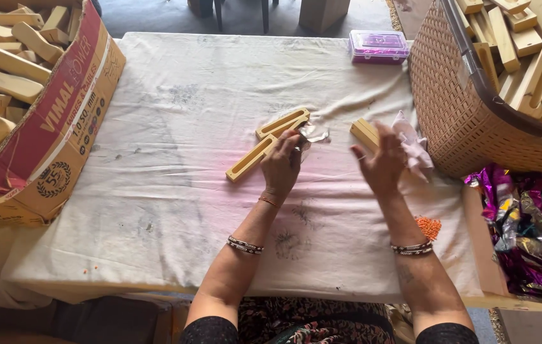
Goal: Cleaning wooden blocks with a cloth and wrapping one in foil.
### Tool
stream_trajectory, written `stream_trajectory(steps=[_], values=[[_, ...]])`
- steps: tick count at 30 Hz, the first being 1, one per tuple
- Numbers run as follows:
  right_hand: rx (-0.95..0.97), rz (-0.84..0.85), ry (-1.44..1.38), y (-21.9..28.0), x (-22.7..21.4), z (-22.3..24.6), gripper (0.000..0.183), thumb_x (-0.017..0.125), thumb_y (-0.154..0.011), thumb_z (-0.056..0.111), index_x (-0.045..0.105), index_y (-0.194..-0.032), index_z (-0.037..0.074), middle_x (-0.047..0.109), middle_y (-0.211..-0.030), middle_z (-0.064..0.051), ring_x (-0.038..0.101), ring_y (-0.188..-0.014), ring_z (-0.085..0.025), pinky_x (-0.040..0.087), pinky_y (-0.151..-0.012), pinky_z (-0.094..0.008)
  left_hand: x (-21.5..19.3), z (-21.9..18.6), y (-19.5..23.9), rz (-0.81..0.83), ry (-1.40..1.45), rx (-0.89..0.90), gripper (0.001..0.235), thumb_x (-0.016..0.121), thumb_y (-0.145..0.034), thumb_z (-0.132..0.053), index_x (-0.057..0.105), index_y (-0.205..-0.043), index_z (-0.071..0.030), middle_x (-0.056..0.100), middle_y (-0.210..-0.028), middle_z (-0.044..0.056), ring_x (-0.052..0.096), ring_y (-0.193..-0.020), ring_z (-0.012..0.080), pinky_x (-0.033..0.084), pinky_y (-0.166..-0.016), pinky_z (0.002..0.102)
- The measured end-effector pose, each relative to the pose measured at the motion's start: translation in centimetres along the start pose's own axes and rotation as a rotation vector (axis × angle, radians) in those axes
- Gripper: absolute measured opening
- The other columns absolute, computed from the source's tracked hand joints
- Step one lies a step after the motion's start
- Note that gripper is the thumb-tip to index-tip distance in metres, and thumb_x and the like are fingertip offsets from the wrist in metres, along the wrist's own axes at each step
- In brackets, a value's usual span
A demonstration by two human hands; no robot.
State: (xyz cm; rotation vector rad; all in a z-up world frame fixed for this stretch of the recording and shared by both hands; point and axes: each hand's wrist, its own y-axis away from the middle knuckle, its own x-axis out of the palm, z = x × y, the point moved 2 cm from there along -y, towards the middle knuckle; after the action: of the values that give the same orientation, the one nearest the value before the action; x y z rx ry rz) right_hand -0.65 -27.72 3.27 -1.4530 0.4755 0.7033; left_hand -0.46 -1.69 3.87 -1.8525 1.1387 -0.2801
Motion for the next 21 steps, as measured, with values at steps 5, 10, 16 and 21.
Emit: stream_trajectory(steps=[5, 10, 16, 21], values=[[-0.290, -0.124, -0.432, 0.2, -4.0, 7.3, 0.079, 0.079, -0.089, 0.051, 0.050, -0.144, 0.002, 0.058, -0.139, -0.019, 0.057, -0.131, -0.036, 0.051, -0.108, -0.049, 1.2, 0.0, 1.0, 0.061, -0.091, 0.193, 0.013, 0.065, -0.101, -0.021, 0.073, -0.111, -0.021, 0.074, -0.126, 0.005, 0.077, -0.096, 0.0212, 0.062, -0.068, 0.030], [-0.145, -0.018, -0.399, 1.5, -0.7, 4.5, 0.022, 0.072, -0.101, 0.024, 0.071, -0.119, 0.012, 0.074, -0.117, -0.011, 0.070, -0.117, -0.031, 0.057, -0.097, -0.044, 2.6, 0.8, 1.9, 0.379, -0.024, 0.216, 0.013, 0.062, -0.108, -0.028, 0.070, -0.117, -0.026, 0.075, -0.132, 0.000, 0.078, -0.098, 0.0184, 0.063, -0.079, 0.034], [0.296, 0.110, -0.390, 1.6, 2.2, 0.3, 0.025, 0.075, -0.095, 0.028, 0.075, -0.108, 0.006, 0.074, -0.094, -0.016, 0.072, -0.082, -0.033, 0.056, -0.074, -0.046, 3.7, 4.6, 0.6, 0.282, -0.280, 0.232, 0.083, 0.075, -0.084, -0.070, 0.046, -0.143, -0.018, 0.059, -0.137, 0.012, 0.057, -0.128, 0.0268, 0.041, -0.110, 0.068], [0.323, 0.169, -0.340, 1.6, 2.3, -0.1, 0.029, 0.074, -0.093, 0.031, 0.076, -0.114, 0.010, 0.072, -0.087, -0.017, 0.070, -0.082, -0.037, 0.054, -0.075, -0.050, 2.9, 8.4, -1.0, 0.307, -0.767, 0.075, 0.089, 0.074, -0.076, -0.065, 0.042, -0.147, -0.022, 0.058, -0.139, 0.017, 0.053, -0.130, 0.0342, 0.041, -0.102, 0.066]])
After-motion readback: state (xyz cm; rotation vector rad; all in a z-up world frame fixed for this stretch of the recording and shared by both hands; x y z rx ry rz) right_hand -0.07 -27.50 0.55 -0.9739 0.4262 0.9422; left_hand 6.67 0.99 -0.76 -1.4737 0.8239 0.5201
